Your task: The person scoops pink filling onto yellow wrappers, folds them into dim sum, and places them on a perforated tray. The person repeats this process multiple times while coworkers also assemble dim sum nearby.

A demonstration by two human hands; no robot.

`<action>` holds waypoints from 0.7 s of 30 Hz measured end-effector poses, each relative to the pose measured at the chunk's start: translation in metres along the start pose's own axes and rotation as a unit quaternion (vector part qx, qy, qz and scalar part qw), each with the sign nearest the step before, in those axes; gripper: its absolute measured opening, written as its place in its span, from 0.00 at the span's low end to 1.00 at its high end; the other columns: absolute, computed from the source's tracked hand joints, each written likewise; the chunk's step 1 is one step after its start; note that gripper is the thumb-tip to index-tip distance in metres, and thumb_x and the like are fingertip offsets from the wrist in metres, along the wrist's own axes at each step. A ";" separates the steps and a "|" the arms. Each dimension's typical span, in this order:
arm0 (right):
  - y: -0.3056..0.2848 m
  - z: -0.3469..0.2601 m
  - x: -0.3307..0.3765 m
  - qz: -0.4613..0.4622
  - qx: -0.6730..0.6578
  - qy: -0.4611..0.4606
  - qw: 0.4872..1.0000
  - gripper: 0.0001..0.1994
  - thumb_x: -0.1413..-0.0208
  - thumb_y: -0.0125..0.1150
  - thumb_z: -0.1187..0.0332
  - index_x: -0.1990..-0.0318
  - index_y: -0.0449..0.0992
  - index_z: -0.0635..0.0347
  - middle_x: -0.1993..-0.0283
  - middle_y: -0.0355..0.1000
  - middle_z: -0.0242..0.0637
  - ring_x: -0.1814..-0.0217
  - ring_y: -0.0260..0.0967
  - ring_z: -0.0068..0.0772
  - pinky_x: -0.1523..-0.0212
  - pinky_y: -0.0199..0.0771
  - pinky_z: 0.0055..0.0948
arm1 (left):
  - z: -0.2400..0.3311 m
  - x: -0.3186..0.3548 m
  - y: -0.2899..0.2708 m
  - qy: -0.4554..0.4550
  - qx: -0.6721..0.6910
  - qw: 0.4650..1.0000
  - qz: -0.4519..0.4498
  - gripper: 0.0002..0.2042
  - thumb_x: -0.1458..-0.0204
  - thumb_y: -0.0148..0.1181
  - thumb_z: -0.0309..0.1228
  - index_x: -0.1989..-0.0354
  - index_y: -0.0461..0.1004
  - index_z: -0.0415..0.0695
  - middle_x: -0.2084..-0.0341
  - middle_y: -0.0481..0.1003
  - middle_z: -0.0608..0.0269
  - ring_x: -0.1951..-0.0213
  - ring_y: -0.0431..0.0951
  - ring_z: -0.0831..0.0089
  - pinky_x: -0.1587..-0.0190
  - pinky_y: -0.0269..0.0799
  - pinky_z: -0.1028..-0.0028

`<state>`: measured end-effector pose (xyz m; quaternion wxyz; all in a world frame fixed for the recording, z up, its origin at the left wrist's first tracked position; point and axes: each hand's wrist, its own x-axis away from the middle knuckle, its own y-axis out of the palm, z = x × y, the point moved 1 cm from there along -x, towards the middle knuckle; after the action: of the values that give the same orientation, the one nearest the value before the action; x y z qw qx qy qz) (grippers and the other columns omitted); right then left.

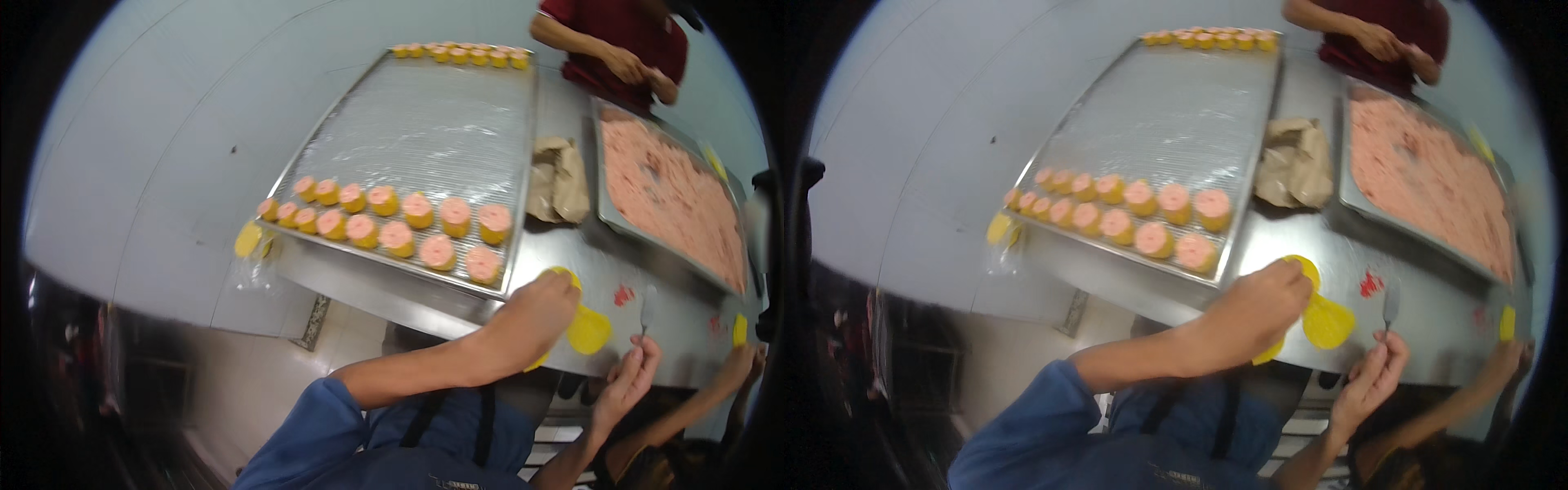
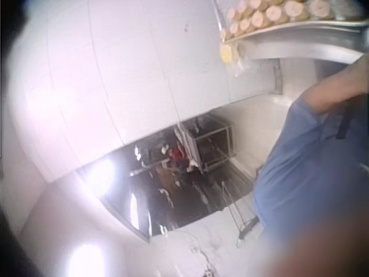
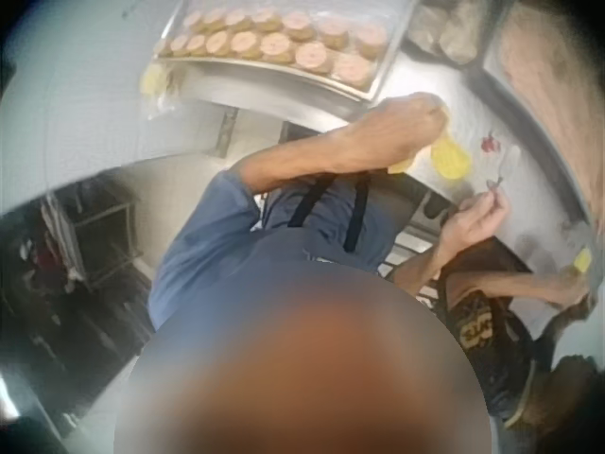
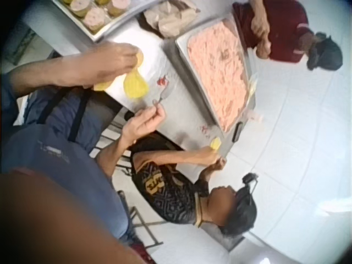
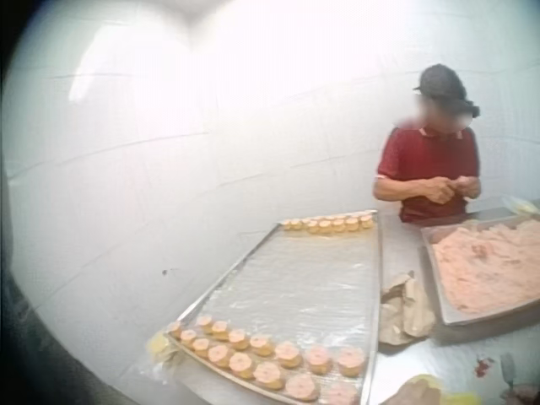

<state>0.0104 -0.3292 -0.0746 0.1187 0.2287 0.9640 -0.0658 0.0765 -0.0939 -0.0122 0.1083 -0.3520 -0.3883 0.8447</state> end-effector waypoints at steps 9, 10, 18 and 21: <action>0.006 -0.012 -0.002 -0.020 0.025 0.010 0.999 0.09 0.23 0.49 0.71 0.46 0.73 0.66 0.54 0.79 0.34 0.63 0.66 0.16 0.59 0.67 0.21 | 0.013 -0.004 -0.013 -0.167 0.085 0.979 -0.075 0.10 0.46 0.71 0.22 0.58 0.78 0.38 0.57 0.76 0.52 0.51 0.75 0.48 0.50 0.71 0.56; 0.006 -0.015 -0.004 -0.019 0.034 -0.006 0.999 0.09 0.23 0.49 0.71 0.47 0.73 0.66 0.54 0.79 0.36 0.61 0.68 0.17 0.57 0.68 0.22 | 0.014 -0.008 -0.015 -0.107 0.078 0.989 -0.061 0.11 0.47 0.71 0.23 0.57 0.79 0.38 0.57 0.77 0.53 0.51 0.75 0.50 0.50 0.70 0.56; 0.010 -0.020 -0.006 -0.015 0.054 -0.023 0.998 0.09 0.24 0.51 0.71 0.47 0.74 0.67 0.58 0.80 0.36 0.66 0.66 0.17 0.63 0.67 0.22 | 0.020 -0.015 0.010 0.059 -0.001 0.993 -0.104 0.10 0.46 0.71 0.27 0.57 0.82 0.41 0.60 0.78 0.59 0.52 0.75 0.54 0.46 0.68 0.56; 0.012 -0.027 -0.009 -0.013 0.044 -0.025 0.999 0.09 0.25 0.54 0.72 0.47 0.75 0.68 0.65 0.76 0.31 0.69 0.62 0.14 0.67 0.62 0.20 | 0.020 -0.017 0.010 0.012 0.061 0.996 -0.067 0.07 0.42 0.70 0.27 0.57 0.80 0.40 0.61 0.79 0.61 0.55 0.77 0.61 0.47 0.70 0.62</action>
<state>0.0181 -0.3175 -0.0469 0.1316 0.2195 0.9598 -0.1154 0.0767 -0.1198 -0.0015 0.1908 -0.3276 -0.3575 0.8535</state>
